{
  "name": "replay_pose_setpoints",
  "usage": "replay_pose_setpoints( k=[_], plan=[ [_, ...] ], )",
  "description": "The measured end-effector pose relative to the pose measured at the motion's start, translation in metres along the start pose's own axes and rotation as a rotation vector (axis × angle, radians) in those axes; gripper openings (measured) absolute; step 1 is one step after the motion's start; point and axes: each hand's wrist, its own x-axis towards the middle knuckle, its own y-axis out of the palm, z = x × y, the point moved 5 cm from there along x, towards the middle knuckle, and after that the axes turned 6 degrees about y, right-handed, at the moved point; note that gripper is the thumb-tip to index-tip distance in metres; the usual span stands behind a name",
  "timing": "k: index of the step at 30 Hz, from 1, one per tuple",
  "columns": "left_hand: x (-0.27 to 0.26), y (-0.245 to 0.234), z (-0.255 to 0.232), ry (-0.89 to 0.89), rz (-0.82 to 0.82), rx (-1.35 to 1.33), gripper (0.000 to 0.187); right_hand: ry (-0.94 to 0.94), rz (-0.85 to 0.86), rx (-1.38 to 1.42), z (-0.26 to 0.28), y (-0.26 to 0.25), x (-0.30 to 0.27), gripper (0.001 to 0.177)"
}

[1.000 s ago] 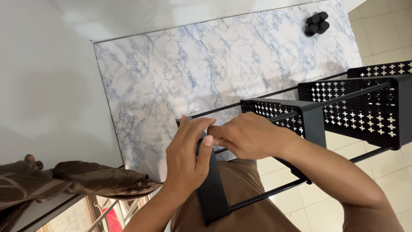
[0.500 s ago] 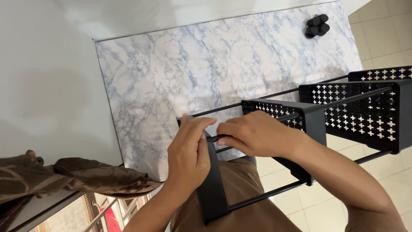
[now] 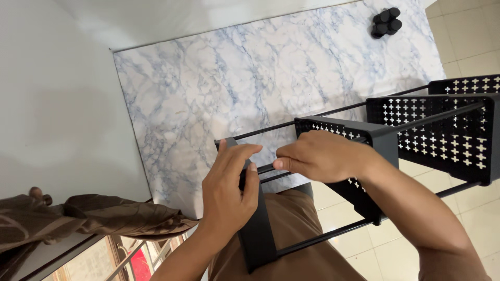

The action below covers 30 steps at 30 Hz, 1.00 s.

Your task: The person assembles a black metal shelving unit by hand, connecting frame bars and inserting crossbars. They then attach black plastic feet to the bottom of the frame legs.

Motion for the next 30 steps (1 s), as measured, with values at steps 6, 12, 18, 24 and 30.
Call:
replay_pose_setpoints(
  k=[6, 12, 18, 24, 30],
  plan=[
    [0.002, 0.0, 0.001, 0.001, 0.0, 0.002, 0.029, 0.026, 0.102, 0.146, 0.0, -0.007, 0.003, 0.048],
    [0.002, -0.001, 0.004, 0.019, -0.024, -0.014, 0.028, 0.019, -0.284, -0.082, -0.006, -0.021, -0.033, 0.035],
    [0.006, 0.001, 0.008, 0.002, -0.002, -0.025, 0.028, -0.117, -0.576, -0.176, -0.016, -0.029, -0.064, 0.027],
    [0.007, 0.002, 0.008, -0.001, 0.002, -0.016, 0.029, -0.121, -0.559, -0.16, -0.026, -0.026, -0.058, 0.023],
    [0.007, 0.002, 0.008, -0.009, 0.005, -0.022, 0.028, 0.297, -0.227, -0.295, -0.046, -0.019, -0.039, 0.04]
  ],
)
